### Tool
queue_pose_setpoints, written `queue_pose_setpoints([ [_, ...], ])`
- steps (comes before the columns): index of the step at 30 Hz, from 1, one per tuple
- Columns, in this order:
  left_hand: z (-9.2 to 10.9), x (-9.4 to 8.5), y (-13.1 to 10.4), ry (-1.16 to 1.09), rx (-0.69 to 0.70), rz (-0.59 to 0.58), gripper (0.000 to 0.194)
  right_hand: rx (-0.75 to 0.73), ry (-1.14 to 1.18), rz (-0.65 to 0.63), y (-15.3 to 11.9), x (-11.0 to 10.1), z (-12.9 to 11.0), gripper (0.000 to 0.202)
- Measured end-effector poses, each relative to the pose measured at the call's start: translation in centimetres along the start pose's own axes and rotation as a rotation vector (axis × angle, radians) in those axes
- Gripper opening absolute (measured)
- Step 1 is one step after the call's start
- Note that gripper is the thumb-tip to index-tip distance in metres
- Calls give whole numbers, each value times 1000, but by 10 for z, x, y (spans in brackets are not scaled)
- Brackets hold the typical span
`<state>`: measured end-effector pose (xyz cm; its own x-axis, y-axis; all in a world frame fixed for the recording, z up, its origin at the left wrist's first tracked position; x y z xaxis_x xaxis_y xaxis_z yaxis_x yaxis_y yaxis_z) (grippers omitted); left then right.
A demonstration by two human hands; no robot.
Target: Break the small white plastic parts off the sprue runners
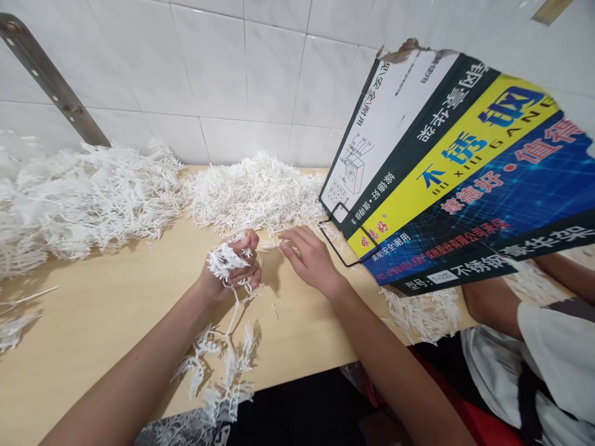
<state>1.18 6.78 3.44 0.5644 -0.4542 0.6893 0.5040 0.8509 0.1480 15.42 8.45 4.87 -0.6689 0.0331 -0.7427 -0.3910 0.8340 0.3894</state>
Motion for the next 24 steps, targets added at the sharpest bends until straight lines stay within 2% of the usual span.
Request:
queue_pose_setpoints([
  [1,7,-1,0,-2,39,21,18,29,164,-117,-3,2,-3,37],
  [2,16,-4,0,-4,75,39,18,62,340,-313,-9,10,-10,40],
  [5,38,-16,-3,-21,137,107,27,144,777,-1151,-55,45,-46,46],
  [6,44,-22,-5,-35,148,140,30,175,850,-1328,-68,51,-54,46],
  [7,49,-27,-6,-52,158,176,34,209,894,-1398,-73,55,-56,46],
  [8,53,-33,-8,-69,165,209,36,241,920,-1349,-68,61,-54,45],
  [9,56,-37,-9,-82,171,238,38,261,928,-1196,-56,65,-46,42],
  [11,57,-43,-10,-89,158,275,40,239,844,-712,-24,58,-22,34],
  [13,54,-46,-9,-71,116,284,41,136,628,-233,-5,32,-3,25],
  [14,52,-47,-9,-59,94,283,41,72,513,-60,-2,19,-1,22],
  [15,50,-47,-8,-50,75,282,42,13,414,51,-3,10,-2,20],
  [16,48,-48,-7,-45,63,284,42,-40,334,101,-5,7,-6,20],
  [18,46,-51,-7,-49,60,301,44,-141,196,65,-11,13,-22,26],
  [21,49,-55,-8,-63,95,326,47,-333,-98,-192,-19,51,-54,39],
  [24,54,-57,-12,-59,125,338,49,-482,-301,-428,-11,90,-64,49],
])
Point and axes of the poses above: each hand's wrist, its own y-axis towards the middle knuckle, its own x-axis out of the palm, z = x × y, the point moved 8 cm from there along y, towards the middle knuckle, and after that the axes turned 3 degrees about x, right-handed, at the moved point
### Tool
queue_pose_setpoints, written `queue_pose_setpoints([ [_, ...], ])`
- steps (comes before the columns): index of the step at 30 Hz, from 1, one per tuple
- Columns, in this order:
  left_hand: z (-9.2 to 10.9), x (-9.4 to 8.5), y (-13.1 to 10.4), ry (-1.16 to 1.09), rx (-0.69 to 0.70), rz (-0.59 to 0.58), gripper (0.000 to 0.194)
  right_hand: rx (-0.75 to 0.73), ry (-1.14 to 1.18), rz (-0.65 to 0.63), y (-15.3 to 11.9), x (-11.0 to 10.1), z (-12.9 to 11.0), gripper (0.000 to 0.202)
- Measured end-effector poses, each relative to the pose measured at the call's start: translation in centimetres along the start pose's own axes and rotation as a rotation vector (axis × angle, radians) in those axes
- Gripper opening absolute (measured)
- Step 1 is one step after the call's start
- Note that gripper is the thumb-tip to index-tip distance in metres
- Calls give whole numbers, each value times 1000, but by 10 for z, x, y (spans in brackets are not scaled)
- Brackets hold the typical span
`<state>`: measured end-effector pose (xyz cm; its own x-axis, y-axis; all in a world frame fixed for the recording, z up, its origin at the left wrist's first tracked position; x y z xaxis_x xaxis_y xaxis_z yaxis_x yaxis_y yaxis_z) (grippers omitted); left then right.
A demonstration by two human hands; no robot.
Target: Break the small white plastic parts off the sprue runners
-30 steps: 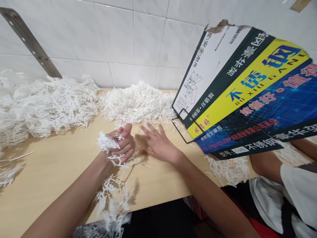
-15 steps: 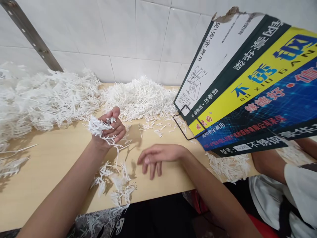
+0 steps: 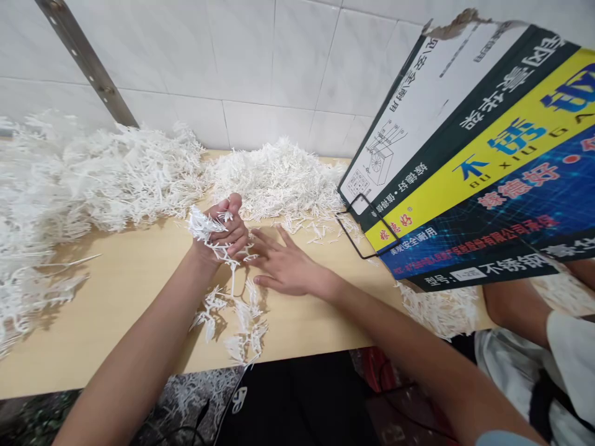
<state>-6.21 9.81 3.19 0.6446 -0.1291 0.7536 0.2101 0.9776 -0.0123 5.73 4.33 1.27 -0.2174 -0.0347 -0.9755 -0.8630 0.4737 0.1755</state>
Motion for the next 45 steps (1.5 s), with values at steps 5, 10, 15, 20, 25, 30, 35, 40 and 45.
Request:
queue_pose_setpoints([
  [5,-11,12,2,156,-66,-147,33,24,-43,21,42,-8,53,55],
  [10,-30,12,7,714,151,23,17,93,-80,390,17,-49,69,36],
  [15,-43,28,-6,1348,397,108,17,307,148,639,-42,-48,59,28],
  [20,-51,24,-4,1385,336,81,20,544,571,496,-45,-20,78,25],
  [25,-53,21,2,1342,307,96,23,719,1083,640,-53,-13,108,14],
  [30,-49,21,1,1183,210,108,29,643,1172,764,-57,-21,109,11],
  [35,-52,25,2,1071,68,-29,39,554,1126,683,-51,-26,100,16],
  [40,-57,19,5,1165,22,-71,24,526,963,464,-43,-16,92,25],
  [45,-61,15,5,1153,-6,-18,29,626,773,513,-50,-21,98,23],
])
Point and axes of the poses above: each hand's wrist, its own y-axis towards the middle knuckle, its own x-axis out of the palm, z = x × y, the point moved 8 cm from there along y, towards the middle knuckle, and after that the axes turned 3 degrees about x, right-handed, at the moved point
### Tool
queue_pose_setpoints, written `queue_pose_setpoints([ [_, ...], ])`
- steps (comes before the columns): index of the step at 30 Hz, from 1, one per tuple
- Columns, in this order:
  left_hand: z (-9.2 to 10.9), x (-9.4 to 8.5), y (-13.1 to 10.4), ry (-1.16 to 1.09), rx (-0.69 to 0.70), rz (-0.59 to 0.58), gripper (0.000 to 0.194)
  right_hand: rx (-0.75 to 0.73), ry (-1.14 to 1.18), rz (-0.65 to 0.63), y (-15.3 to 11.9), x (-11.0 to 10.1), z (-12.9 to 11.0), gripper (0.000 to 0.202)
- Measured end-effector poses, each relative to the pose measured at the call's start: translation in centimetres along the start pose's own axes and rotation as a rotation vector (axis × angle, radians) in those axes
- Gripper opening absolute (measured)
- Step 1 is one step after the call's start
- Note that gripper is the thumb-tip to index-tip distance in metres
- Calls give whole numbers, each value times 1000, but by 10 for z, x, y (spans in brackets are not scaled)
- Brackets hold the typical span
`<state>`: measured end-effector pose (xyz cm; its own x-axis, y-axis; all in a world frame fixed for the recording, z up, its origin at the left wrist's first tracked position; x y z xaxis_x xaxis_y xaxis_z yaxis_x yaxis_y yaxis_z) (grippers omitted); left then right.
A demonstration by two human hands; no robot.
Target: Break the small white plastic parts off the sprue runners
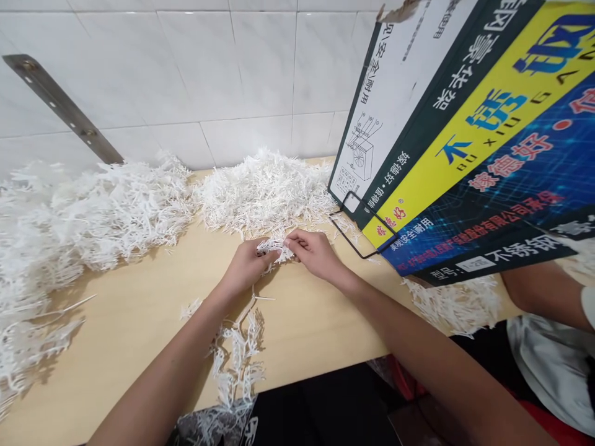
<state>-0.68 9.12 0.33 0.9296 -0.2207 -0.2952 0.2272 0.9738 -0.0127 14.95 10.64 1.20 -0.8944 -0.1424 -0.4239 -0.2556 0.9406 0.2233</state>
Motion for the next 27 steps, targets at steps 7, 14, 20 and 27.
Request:
queue_pose_setpoints([
  [7,2,0,1,-10,22,49,42,-10,63,-106,-3,5,-10,24],
  [14,10,-1,0,-102,46,-42,40,1,-92,-57,-1,5,-2,30],
  [20,12,2,-3,-140,47,-54,19,35,-13,-20,-2,2,-1,17],
  [27,15,7,0,5,118,-78,15,-185,-19,-158,-6,11,-19,58],
])
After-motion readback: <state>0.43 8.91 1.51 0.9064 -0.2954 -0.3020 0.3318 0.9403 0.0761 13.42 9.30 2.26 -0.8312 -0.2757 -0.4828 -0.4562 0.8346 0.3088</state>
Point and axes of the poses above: each hand's wrist, its own y-axis towards the middle knuckle, its own x-axis out of the palm, z = x × y, the point moved 8 cm from there along y, towards the middle knuckle, and after that the axes turned 3 degrees about x, right-handed, at the moved point
